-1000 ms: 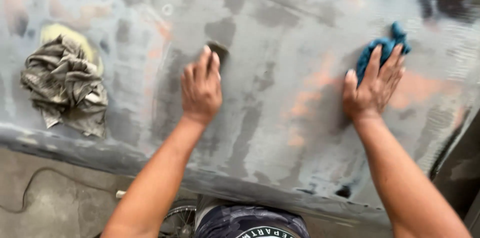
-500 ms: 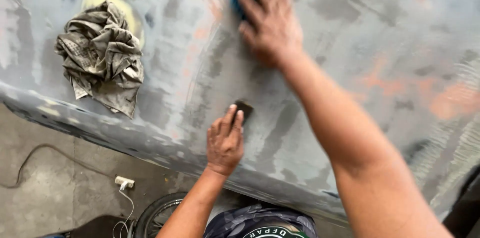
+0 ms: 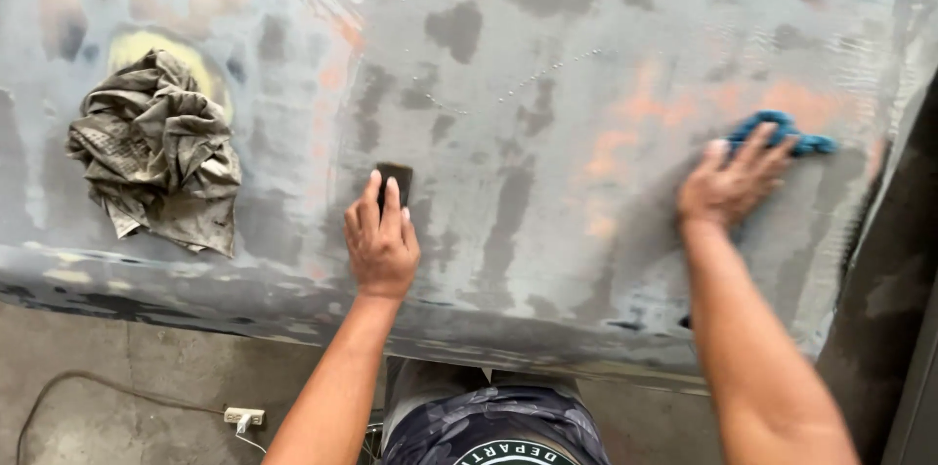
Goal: The person scrubs a large, flat car part with a sanding block and a blue cloth. They repeatedly dip the tools into a green bucket of water and continue scrubbing the surface, focusing on the area around a chrome fuel cap.
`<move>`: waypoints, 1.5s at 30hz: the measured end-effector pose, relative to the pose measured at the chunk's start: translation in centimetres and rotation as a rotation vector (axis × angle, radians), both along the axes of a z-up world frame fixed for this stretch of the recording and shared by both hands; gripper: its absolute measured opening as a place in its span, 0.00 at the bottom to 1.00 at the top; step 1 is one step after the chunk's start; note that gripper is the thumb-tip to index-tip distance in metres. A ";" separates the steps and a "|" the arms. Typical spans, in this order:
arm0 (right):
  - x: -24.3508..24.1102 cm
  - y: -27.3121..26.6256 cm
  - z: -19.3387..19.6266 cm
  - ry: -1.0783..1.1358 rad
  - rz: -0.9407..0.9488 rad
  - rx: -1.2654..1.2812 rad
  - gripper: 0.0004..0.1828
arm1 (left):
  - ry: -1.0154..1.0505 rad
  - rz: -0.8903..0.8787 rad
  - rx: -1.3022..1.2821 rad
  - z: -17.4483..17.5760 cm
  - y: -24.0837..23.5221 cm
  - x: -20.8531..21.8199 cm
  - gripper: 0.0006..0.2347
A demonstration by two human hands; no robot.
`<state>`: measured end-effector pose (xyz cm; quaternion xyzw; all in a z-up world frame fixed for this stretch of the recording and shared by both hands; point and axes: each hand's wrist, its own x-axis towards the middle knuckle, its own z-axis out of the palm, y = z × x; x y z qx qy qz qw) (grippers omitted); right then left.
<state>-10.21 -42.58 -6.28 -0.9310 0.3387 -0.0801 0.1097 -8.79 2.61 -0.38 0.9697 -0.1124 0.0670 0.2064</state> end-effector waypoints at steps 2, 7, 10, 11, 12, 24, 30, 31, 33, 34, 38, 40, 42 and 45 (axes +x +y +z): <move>-0.8 5.6 0.8 0.027 0.251 0.076 0.36 | -0.031 0.078 -0.019 -0.2 -2.2 1.8 0.19; -7.9 11.5 3.0 0.126 0.982 0.106 0.32 | 0.004 -0.127 -0.015 0.9 -9.0 2.7 0.21; -6.7 5.4 3.3 0.154 0.733 0.030 0.36 | 0.001 -0.461 0.042 -0.3 -10.8 -1.0 0.23; -5.9 3.1 3.7 0.134 0.451 -0.017 0.40 | -0.009 -0.679 0.080 -1.0 -11.1 -3.0 0.24; -4.8 1.9 3.4 0.145 0.449 -0.015 0.40 | 0.001 -0.681 0.077 -1.7 -11.1 -2.9 0.24; 0.5 1.0 4.5 0.020 0.237 0.075 0.38 | -0.168 -0.091 0.143 -1.3 -21.9 3.8 0.25; 0.7 0.9 4.5 -0.003 0.258 0.076 0.38 | -0.176 -0.744 0.199 -1.8 -19.5 5.2 0.23; 0.6 0.9 4.5 0.005 0.256 0.077 0.38 | -0.227 -0.455 0.236 -2.2 -18.0 7.7 0.24; 0.4 0.8 4.6 0.015 0.254 0.077 0.37 | -0.274 -0.166 0.268 -2.1 -17.3 10.6 0.25; 0.5 0.9 4.5 0.008 0.260 0.080 0.37 | -0.164 0.047 0.231 -1.4 -18.1 11.2 0.23; 0.7 1.0 4.8 -0.008 0.249 0.079 0.38 | -0.085 -0.136 0.225 0.4 -23.8 5.1 0.26; 0.8 0.9 4.8 -0.001 0.255 0.080 0.38 | -0.116 -0.461 0.112 -2.3 -23.5 2.5 0.24; 0.5 1.1 4.8 0.023 0.264 0.087 0.38 | -0.128 -0.781 -0.005 -3.5 -22.0 2.5 0.22; 0.8 1.1 4.9 0.011 0.241 0.077 0.39 | -0.142 -0.664 0.360 -2.8 -18.7 8.5 0.25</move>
